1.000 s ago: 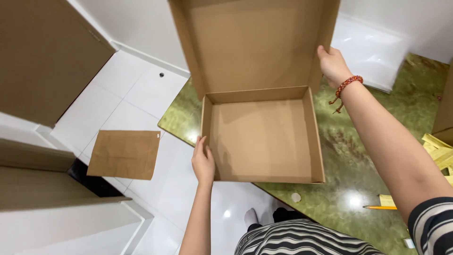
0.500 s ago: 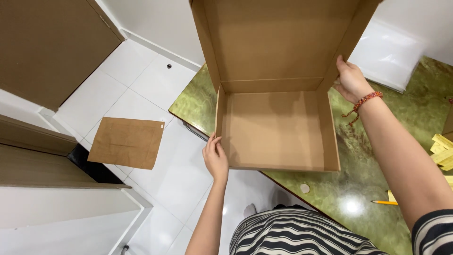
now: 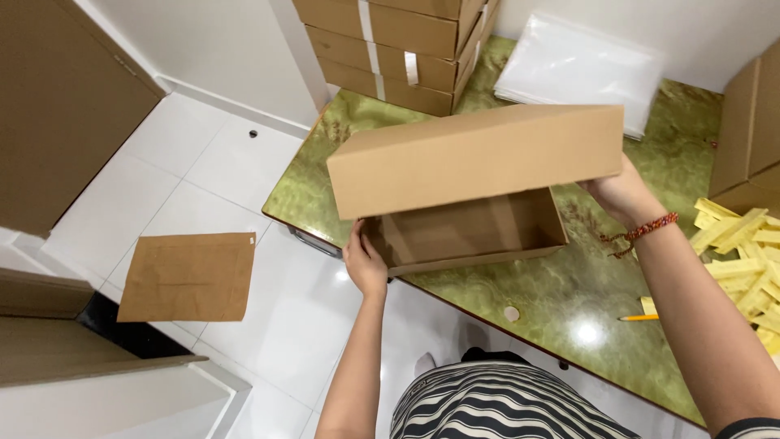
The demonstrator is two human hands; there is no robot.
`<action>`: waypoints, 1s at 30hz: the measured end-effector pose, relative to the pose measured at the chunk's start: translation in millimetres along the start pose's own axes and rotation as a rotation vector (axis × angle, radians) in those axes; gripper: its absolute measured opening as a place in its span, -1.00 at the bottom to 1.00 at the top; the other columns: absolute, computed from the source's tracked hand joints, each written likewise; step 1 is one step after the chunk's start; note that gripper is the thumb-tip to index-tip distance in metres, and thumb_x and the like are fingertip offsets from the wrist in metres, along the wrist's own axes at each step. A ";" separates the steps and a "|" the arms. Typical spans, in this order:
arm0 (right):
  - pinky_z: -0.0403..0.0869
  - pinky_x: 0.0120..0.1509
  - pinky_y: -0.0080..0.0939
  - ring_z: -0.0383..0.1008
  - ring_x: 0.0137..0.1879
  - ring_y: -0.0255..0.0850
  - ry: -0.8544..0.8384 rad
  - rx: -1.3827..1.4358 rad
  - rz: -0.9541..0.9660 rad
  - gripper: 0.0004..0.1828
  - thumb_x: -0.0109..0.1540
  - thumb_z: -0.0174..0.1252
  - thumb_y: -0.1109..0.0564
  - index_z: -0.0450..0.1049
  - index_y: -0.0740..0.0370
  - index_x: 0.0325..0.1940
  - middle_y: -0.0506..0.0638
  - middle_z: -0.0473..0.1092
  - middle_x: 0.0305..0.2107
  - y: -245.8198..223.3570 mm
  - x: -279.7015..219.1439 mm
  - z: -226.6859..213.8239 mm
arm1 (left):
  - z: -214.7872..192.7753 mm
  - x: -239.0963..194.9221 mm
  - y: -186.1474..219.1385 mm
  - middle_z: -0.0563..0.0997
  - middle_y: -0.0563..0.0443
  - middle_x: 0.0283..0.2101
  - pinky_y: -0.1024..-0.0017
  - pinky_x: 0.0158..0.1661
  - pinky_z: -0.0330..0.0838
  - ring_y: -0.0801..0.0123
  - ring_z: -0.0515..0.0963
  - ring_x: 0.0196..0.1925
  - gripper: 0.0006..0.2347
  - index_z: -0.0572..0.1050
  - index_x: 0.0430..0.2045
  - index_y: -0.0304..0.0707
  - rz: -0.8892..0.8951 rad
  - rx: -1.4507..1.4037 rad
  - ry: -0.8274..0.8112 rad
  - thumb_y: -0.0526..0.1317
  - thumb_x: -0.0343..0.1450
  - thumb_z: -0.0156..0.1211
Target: The person unpacks a gray t-shirt from a plastic bag, places it on a hanger, and hangs it on a clothing rack. They then pack a cardboard box with a plastic bag, close the box, and tie it with a white ribbon. Finally, they attach a yellow note to the ribbon.
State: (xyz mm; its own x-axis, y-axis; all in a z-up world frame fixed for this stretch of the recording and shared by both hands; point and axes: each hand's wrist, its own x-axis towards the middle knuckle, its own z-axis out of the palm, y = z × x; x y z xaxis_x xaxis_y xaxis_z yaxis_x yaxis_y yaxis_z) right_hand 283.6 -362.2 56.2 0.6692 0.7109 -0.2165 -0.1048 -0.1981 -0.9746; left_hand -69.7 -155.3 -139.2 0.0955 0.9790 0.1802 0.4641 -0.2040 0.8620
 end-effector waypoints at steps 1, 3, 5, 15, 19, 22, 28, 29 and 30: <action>0.38 0.57 -0.06 0.32 0.43 -0.22 0.008 0.002 0.001 -0.60 0.44 -0.04 0.22 0.21 -0.08 0.35 -0.07 0.29 0.29 -0.2 -11.2 -0.6 | 1.8 1.9 -4.8 0.60 0.37 0.28 0.34 0.19 0.42 0.22 0.50 0.17 -0.68 0.50 0.19 0.13 0.004 -0.001 -0.007 -0.26 0.59 -0.11; 0.29 0.58 -0.01 0.20 0.50 -0.15 0.035 -0.091 -0.062 -0.43 0.41 -0.03 0.25 0.02 -0.07 0.47 0.00 0.13 0.41 -0.8 -34.3 -0.8 | 4.1 4.9 -14.5 0.69 0.01 -0.15 0.17 0.04 0.45 0.14 0.51 0.13 -0.77 0.51 0.07 0.01 -0.031 0.056 -0.049 -0.21 0.61 -0.08; 0.24 0.58 0.02 0.15 0.54 -0.12 0.051 -0.137 -0.093 -0.34 0.39 -0.03 0.26 -0.07 -0.06 0.53 0.03 0.04 0.47 -2.3 -57.9 4.2 | 5.1 8.0 -22.6 0.69 0.00 -0.15 0.17 0.03 0.44 0.11 0.51 0.11 -0.80 0.54 -0.01 -0.05 -0.018 0.057 -0.068 -0.21 0.61 -0.07; -0.01 0.71 0.02 -0.09 0.71 0.03 0.130 -0.368 -0.525 -0.23 0.42 -0.04 0.33 -0.13 0.21 0.69 0.25 -0.09 0.61 31.1 -107.8 10.8 | -57.0 16.1 32.1 0.69 0.18 0.18 0.28 0.00 0.36 0.28 0.62 0.13 -0.46 0.59 0.08 0.32 -0.445 -0.076 -0.282 0.28 0.25 -0.07; 0.02 0.71 0.01 -0.04 0.70 0.00 0.161 -0.369 -0.491 -0.30 0.45 -0.05 0.30 -0.03 0.14 0.68 0.20 -0.03 0.60 49.1 -120.0 9.7 | -38.8 25.8 -25.9 0.74 0.20 -0.02 0.36 -0.04 0.37 0.43 0.60 0.00 -0.66 0.63 -0.06 0.10 -0.302 -0.180 -0.232 0.02 0.35 0.06; 0.10 0.65 0.01 0.06 0.65 0.00 0.171 -0.358 -0.476 -0.29 0.45 -0.04 0.31 -0.01 0.14 0.68 0.22 0.08 0.55 64.7 -128.4 11.2 | -42.0 25.6 -37.9 0.76 0.09 -0.07 0.41 -0.10 0.42 0.44 0.64 -0.06 -0.69 0.66 -0.08 -0.08 -0.179 -0.273 -0.159 -0.02 0.58 -0.05; 0.10 0.65 -0.02 0.03 0.66 -0.06 0.223 -0.415 -0.174 -0.28 0.38 -0.10 0.35 0.14 -0.09 0.63 0.06 0.07 0.58 101.6 -135.2 8.8 | -56.1 24.0 -15.1 0.76 -0.06 -0.06 0.52 -0.34 0.46 0.47 0.57 -0.34 -0.72 0.55 -0.01 -0.25 -0.331 -0.631 -0.192 -0.10 0.62 -0.07; 0.17 0.58 0.13 0.13 0.58 0.15 0.224 -0.381 -0.153 -0.19 0.30 -0.11 0.44 0.23 -0.09 0.61 0.17 0.19 0.48 112.9 -136.0 7.4 | -55.4 23.9 -15.5 0.76 0.00 -0.08 0.58 -0.35 0.52 0.51 0.61 -0.36 -0.73 0.55 0.03 -0.16 -0.336 -0.579 -0.228 -0.08 0.63 -0.06; 0.24 0.51 0.27 0.23 0.50 0.36 0.226 -0.347 -0.132 -0.09 0.23 -0.12 0.54 0.32 -0.08 0.60 0.30 0.32 0.38 124.0 -136.9 6.0 | -54.9 23.9 -15.8 0.76 0.05 -0.10 0.63 -0.36 0.58 0.55 0.66 -0.38 -0.74 0.55 0.07 -0.07 -0.341 -0.527 -0.263 -0.06 0.64 -0.05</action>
